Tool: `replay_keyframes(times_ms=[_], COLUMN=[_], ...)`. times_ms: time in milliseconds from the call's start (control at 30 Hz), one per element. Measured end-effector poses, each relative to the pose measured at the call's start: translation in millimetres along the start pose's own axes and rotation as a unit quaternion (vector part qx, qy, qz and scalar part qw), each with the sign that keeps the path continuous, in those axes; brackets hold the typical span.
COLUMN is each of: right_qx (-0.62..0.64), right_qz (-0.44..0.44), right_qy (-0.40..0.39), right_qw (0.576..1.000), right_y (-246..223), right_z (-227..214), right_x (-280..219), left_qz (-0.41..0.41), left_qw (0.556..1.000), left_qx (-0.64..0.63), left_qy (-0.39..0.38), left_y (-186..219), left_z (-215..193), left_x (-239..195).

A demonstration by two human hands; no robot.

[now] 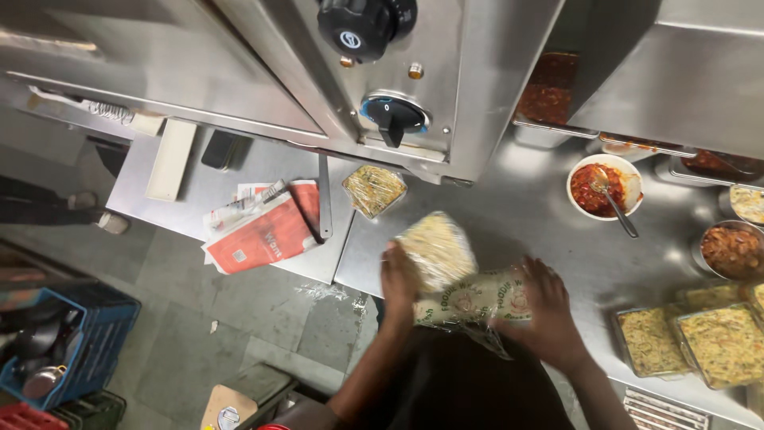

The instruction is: The person wraps multiple square food containers with plastic wrap on a stainless steel countertop. They pull wrap from a roll, cover each container, and place the wrapped units aside. The person also briefly moves a small sauce container and a metal tray during the process.

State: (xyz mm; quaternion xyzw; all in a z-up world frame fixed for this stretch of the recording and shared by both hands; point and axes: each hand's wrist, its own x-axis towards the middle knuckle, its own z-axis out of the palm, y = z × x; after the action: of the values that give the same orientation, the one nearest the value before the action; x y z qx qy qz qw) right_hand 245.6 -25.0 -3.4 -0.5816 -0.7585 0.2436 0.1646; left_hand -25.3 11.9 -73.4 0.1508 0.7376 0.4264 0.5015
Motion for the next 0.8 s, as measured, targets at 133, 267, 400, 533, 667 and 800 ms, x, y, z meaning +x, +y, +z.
replay_keyframes(times_ms=[133,267,400,533,667,800], right_qx=[-0.145,-0.139,-0.188,-0.184,-0.178,-0.149], right_qz=[-0.057,-0.063,0.015,0.059,0.119,0.115], right_qy=[0.010,0.009,-0.085,-0.099,-0.131,-0.050], right_qw=[0.988,0.988,0.978,0.976,0.968,0.981], right_y=[-27,-13,-14,-16,-12,0], right_z=[6,14,9,-1,-3,-4], right_x=[-10,8,21,24,23,22], left_qz=[0.184,0.086,0.079,0.022,0.067,0.141], left_qw=[0.977,0.986,0.970,0.974,0.930,0.924], left_qx=[0.072,0.035,0.043,0.113,0.329,0.347], left_qy=[0.077,0.137,0.226,0.194,0.148,0.075], left_y=[-48,-65,-54,-34,-28,-12], left_z=[-57,-85,-97,-101,-109,-107], left_x=[79,111,98,97,81,32])
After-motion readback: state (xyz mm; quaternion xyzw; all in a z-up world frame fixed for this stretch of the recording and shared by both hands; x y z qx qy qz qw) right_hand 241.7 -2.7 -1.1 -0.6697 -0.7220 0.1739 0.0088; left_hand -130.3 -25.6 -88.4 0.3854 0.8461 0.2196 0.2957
